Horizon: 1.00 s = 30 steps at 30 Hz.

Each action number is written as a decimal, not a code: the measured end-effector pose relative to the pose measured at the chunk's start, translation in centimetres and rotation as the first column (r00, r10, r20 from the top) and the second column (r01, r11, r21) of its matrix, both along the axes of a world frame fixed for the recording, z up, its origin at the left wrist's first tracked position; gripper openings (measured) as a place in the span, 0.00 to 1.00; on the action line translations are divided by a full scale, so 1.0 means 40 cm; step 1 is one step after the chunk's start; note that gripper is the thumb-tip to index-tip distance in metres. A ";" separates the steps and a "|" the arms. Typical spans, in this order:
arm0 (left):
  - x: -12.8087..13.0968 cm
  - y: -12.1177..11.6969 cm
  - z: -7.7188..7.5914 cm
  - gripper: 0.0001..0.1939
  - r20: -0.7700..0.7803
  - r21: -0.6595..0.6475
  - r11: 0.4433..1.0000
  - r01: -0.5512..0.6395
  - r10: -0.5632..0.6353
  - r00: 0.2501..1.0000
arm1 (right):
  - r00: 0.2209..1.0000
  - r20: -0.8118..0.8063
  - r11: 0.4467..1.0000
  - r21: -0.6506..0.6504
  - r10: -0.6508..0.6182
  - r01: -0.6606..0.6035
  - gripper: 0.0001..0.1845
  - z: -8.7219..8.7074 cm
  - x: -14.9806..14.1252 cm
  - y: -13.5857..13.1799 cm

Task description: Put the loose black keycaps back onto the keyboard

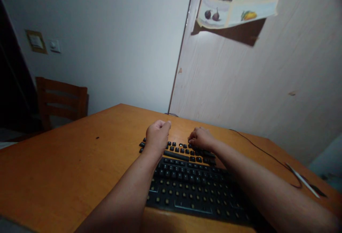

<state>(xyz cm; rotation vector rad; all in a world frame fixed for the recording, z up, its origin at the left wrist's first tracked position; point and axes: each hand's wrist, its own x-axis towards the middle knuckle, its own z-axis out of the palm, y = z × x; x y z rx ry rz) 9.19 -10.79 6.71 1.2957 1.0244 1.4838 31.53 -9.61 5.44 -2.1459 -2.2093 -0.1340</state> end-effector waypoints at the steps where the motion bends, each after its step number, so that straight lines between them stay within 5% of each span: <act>1: 0.000 -0.001 0.001 0.15 -0.003 -0.001 1.000 0.000 0.000 1.000 | 1.000 -0.006 1.000 0.008 0.003 -0.003 0.10 0.002 0.000 -0.001; 7: 0.000 -0.003 0.007 0.14 -0.002 0.033 0.999 -0.035 0.035 0.999 | 0.995 -0.090 0.996 0.086 0.039 -0.031 0.09 0.043 0.011 -0.056; 13: 0.001 0.002 0.005 0.13 0.015 0.037 0.999 -0.017 0.017 1.000 | 0.969 -0.174 0.976 0.160 0.173 -0.146 0.08 0.078 0.026 -0.229; 20: 0.000 -0.006 0.014 0.13 0.016 0.048 0.999 -0.023 0.022 1.000 | 0.928 -0.253 0.960 0.141 0.273 -0.244 0.05 0.043 0.022 -0.419; 30: 0.000 -0.005 0.012 0.12 0.002 0.079 0.996 -0.035 0.035 0.999 | 0.945 -0.212 0.966 0.127 0.250 -0.227 0.06 0.007 -0.009 -0.473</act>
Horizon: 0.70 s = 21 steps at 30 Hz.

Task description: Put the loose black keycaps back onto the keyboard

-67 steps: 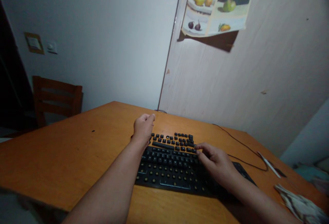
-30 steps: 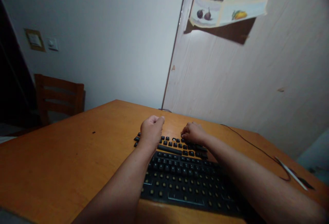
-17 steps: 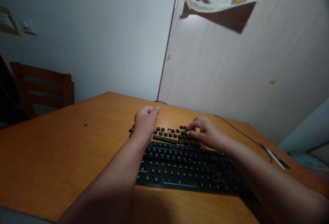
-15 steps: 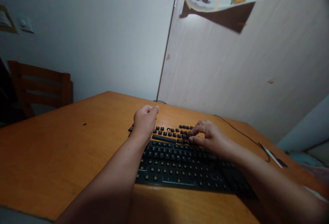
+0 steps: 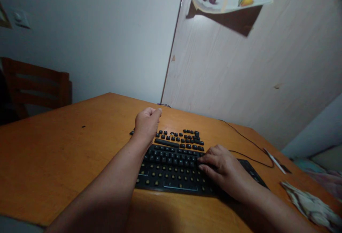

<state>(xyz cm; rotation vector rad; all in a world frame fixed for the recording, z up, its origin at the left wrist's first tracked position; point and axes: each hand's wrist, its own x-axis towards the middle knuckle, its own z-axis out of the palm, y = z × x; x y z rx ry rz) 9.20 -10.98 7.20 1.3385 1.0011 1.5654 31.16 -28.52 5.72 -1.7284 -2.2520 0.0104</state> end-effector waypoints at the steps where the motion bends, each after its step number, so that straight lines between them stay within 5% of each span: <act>1: 0.000 0.000 -0.001 0.12 -0.001 0.001 1.000 0.001 -0.001 1.000 | 1.000 0.002 1.000 -0.001 0.001 -0.001 0.06 -0.003 -0.001 0.000; 21: 0.000 -0.001 0.002 0.12 -0.003 -0.031 1.000 -0.004 0.004 1.000 | 0.998 0.058 1.000 0.021 -0.003 0.002 0.06 -0.018 -0.012 0.003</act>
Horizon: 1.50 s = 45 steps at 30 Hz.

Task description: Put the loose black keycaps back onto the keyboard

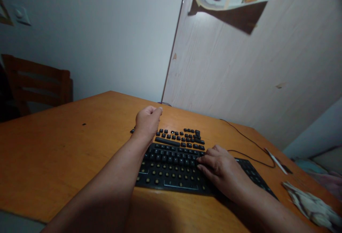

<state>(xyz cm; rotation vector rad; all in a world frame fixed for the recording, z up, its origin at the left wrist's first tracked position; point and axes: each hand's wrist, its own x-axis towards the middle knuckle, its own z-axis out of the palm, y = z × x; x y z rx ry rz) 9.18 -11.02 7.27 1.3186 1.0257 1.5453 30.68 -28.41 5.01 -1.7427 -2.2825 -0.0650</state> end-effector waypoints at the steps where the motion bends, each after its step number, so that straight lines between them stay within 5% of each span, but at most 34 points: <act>1: 0.000 0.001 -0.001 0.12 -0.001 -0.002 1.000 -0.001 0.001 1.000 | 1.000 0.009 1.000 -0.002 0.001 -0.001 0.06 0.001 0.000 -0.001; 28: 0.003 -0.002 -0.001 0.12 0.002 0.018 1.000 -0.011 0.011 1.000 | 0.996 0.087 0.999 -0.029 0.017 -0.014 0.15 -0.006 -0.030 -0.006; 36: 0.003 -0.001 -0.002 0.12 0.005 0.033 0.999 -0.012 0.012 1.000 | 0.999 0.018 0.996 0.082 -0.035 0.033 0.13 0.028 -0.011 -0.032; 45: 0.002 0.008 -0.008 0.12 -0.023 0.035 0.999 -0.017 0.018 1.000 | 0.997 0.067 0.999 -0.035 -0.030 0.032 0.11 0.029 -0.029 -0.034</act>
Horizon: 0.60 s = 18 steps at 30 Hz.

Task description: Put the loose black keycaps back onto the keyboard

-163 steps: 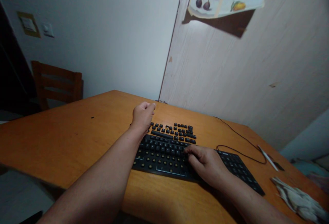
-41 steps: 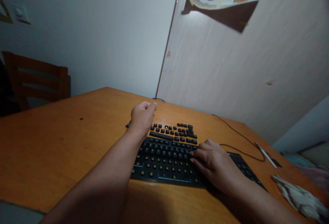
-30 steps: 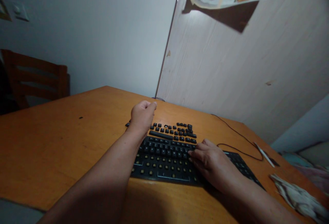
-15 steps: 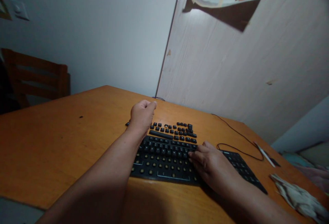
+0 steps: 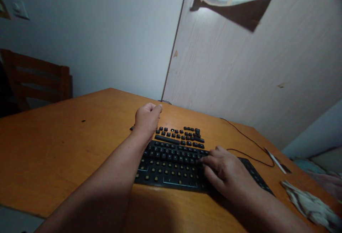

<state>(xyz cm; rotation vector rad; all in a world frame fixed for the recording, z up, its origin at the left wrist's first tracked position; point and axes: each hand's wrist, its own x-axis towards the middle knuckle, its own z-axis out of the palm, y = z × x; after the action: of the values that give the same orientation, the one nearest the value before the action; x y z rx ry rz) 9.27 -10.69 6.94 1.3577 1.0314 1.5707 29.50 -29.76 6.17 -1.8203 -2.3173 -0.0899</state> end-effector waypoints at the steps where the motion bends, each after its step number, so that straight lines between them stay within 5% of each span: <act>1: 0.000 0.000 0.000 0.12 0.001 -0.002 1.000 0.001 -0.001 1.000 | 1.000 -0.002 1.000 -0.002 0.002 -0.002 0.12 0.000 0.000 0.000; 18: -0.001 0.002 0.000 0.13 0.031 -0.019 1.000 0.019 -0.018 0.999 | 0.999 -0.040 0.999 0.037 0.014 -0.012 0.11 -0.006 0.016 0.006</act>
<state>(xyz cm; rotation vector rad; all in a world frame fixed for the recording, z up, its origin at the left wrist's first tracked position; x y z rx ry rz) 9.23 -10.62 6.96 1.3222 1.0099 1.5595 30.13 -29.53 5.95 -1.7730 -2.2850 -0.0923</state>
